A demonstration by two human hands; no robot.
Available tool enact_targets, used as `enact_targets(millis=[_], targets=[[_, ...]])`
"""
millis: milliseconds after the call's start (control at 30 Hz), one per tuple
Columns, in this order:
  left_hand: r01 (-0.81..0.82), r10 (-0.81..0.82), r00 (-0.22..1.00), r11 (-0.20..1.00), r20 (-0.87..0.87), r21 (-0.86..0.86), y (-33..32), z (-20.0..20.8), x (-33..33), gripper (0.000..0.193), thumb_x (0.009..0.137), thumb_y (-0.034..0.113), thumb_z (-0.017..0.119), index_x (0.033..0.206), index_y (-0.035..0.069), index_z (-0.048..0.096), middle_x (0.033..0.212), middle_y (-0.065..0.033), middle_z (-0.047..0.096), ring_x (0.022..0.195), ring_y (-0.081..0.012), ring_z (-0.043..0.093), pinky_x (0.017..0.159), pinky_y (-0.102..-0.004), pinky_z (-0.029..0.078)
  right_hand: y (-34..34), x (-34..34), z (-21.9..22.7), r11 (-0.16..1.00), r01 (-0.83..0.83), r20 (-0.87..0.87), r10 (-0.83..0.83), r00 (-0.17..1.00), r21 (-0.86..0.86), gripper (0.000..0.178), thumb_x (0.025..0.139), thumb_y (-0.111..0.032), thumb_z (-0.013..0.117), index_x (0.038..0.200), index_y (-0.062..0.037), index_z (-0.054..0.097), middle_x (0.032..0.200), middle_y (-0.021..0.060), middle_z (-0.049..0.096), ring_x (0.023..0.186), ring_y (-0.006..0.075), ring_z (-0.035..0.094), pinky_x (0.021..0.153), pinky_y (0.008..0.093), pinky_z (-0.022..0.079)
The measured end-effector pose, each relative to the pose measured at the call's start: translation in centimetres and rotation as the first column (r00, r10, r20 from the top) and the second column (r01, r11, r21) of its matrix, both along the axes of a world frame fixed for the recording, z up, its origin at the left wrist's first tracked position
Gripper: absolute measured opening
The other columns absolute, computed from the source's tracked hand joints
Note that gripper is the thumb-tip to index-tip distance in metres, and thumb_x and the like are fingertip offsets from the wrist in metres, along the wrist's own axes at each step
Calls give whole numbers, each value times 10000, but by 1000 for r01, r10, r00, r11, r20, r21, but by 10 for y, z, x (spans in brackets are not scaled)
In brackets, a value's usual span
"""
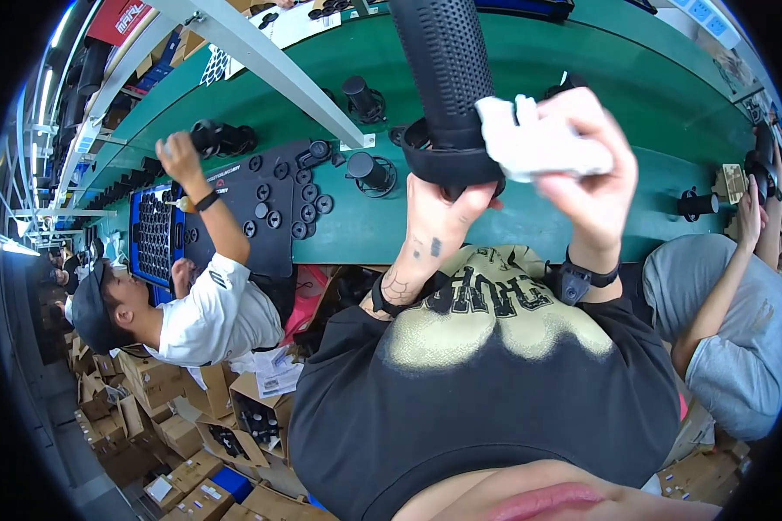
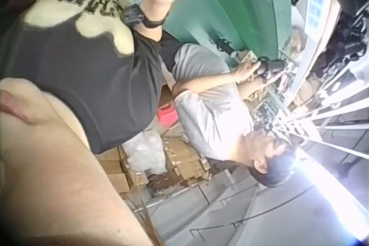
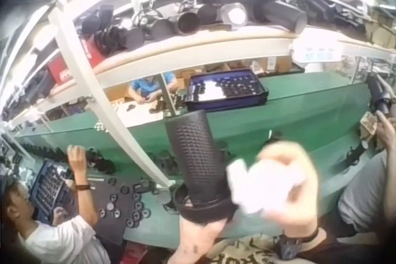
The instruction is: The person picks up a microphone, wipes it and its stand with a cloth, and turns it over to wipe the bottom before setting it down. They repeat this process, picking up and wiping three more microphones in sequence.
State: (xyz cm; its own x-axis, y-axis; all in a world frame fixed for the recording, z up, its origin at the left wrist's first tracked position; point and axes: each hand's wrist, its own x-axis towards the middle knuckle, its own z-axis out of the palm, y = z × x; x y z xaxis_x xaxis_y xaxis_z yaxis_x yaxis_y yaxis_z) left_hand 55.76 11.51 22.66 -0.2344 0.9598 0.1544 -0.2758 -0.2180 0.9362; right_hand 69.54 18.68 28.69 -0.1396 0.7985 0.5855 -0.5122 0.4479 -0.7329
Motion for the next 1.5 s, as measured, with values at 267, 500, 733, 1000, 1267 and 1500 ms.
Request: enact_targets(millis=[267, 500, 733, 1000, 1267, 1500], targets=[[121, -114, 992, 974, 47, -190, 0, 5, -5, 371, 899, 281, 577, 1015, -69, 539, 734, -97, 614, 543, -156, 623, 482, -250, 504, 13, -6, -16, 985, -32, 421, -43, 906, 168, 204, 745, -25, 646, 945, 18, 647, 1025, 82, 585, 869, 116, 569, 700, 213, 454], [88, -108, 990, 976, -91, -197, -1, 3, -6, 417, 925, 344, 531, 1009, -64, 513, 660, -98, 589, 486, -152, 600, 436, -241, 480, 19, -3, -21, 939, -245, 330, 318, 889, -243, 153, 792, -66, 667, 927, 0, 638, 943, 46, 608, 832, 82, 567, 689, 201, 455], [222, -226, 974, 929, 22, -295, 1, -6, -8, 557, 954, 486, 385, 1065, -54, 462, 632, -113, 588, 449, -162, 591, 393, -223, 457, 17, -8, -17, 967, -149, 536, 240, 810, -208, 316, 793, -174, 724, 1037, 10, 643, 903, 27, 653, 796, 73, 597, 717, 213, 472], [743, -418, 489, 660, 766, -114, 6, -10, -21, 762, 932, 628, 190, 1198, -45, 427, 958, -342, 608, 529, -224, 648, 426, -237, 532, 50, -12, -41, 941, -149, 450, 280, 848, -305, 362, 823, -198, 702, 1099, 22, 622, 945, 64, 672, 842, 109, 632, 774, 225, 492], [777, -455, 211, 615, 865, 134, 3, 0, -14, 753, 940, 618, 145, 1358, 22, 335, 1177, -375, 510, 683, -254, 680, 443, -247, 546, 62, -8, -41, 910, -204, 454, 363, 814, -360, 343, 831, -154, 675, 1111, 34, 613, 960, 64, 672, 857, 109, 634, 787, 239, 493], [422, -397, 906, 834, 144, -356, -16, -51, -47, 553, 968, 433, 389, 1344, 29, 376, 1221, -206, 564, 968, -230, 635, 663, -296, 567, 117, 12, -135, 965, 92, 590, 74, 804, -246, 198, 773, -4, 508, 894, -15, 665, 843, 45, 661, 741, 107, 600, 648, 223, 462]])
